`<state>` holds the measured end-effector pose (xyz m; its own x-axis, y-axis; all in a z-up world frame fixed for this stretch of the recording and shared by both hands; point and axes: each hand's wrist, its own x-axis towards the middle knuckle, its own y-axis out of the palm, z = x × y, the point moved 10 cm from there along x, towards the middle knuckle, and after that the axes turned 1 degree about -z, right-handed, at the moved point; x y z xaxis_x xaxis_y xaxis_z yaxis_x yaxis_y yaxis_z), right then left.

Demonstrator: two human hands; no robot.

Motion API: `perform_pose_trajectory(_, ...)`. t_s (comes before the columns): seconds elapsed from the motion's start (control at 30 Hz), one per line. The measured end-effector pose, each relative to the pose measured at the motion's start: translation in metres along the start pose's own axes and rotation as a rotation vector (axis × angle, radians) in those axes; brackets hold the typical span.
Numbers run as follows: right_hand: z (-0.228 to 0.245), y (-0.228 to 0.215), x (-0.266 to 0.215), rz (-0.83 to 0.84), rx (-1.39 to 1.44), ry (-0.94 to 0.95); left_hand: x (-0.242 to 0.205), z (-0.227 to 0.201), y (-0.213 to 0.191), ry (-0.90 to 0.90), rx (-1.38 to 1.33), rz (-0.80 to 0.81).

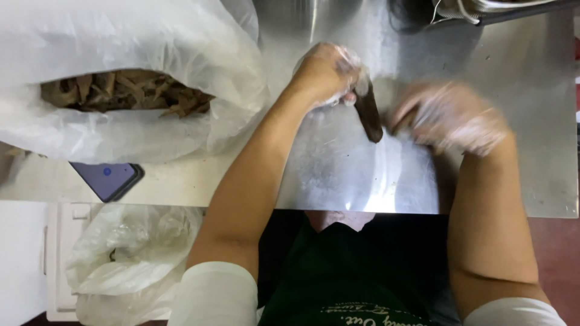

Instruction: Bundling dried tea leaves by wrapping them in larger leaves on a metal table

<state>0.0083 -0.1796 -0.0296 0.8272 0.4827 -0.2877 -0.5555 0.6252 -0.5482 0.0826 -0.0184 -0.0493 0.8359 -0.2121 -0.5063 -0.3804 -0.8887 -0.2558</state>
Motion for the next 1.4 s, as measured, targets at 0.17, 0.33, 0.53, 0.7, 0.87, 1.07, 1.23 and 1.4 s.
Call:
perform_pose_trajectory(0.17, 0.014, -0.061, -0.016, -0.643, 0.326, -0.124, 0.01, 0.01, 0.01, -0.032, -0.344, 0.073)
perform_pose_trajectory(0.33, -0.007, -0.062, -0.014, -0.69, 0.295, -0.038, 0.034, 0.001, 0.029, 0.465, -0.551, 0.374)
perform_pose_trajectory(0.53, 0.003, -0.015, 0.005, -0.317, 0.068, 0.334, 0.009, -0.004, 0.004, 0.264, 0.059, 0.06)
perform_pose_trajectory(0.7, 0.001, -0.014, 0.008, -0.279, 0.081, 0.295, 0.068, 0.007, 0.068, 0.857, 1.724, -0.071)
perform_pose_trajectory(0.87, 0.026, -0.015, 0.01, -0.307, 0.093, -0.091, 0.062, 0.019, 0.076, 0.993, 1.858, -0.096)
perform_pose_trajectory(1.07, 0.066, 0.015, 0.014, -0.388, -0.401, -0.649, 0.036, 0.003, 0.026, 0.395, 0.181, 0.076)
perform_pose_trajectory(1.23, 0.023, -0.008, 0.033, -0.38, -0.158, 0.395, 0.035, 0.003, 0.027, 0.384, 0.238, 0.083)
perform_pose_trajectory(1.4, 0.004, 0.001, 0.046, -0.454, -0.365, -0.184, 0.057, 0.009, 0.034, 0.462, 0.404, 0.085)
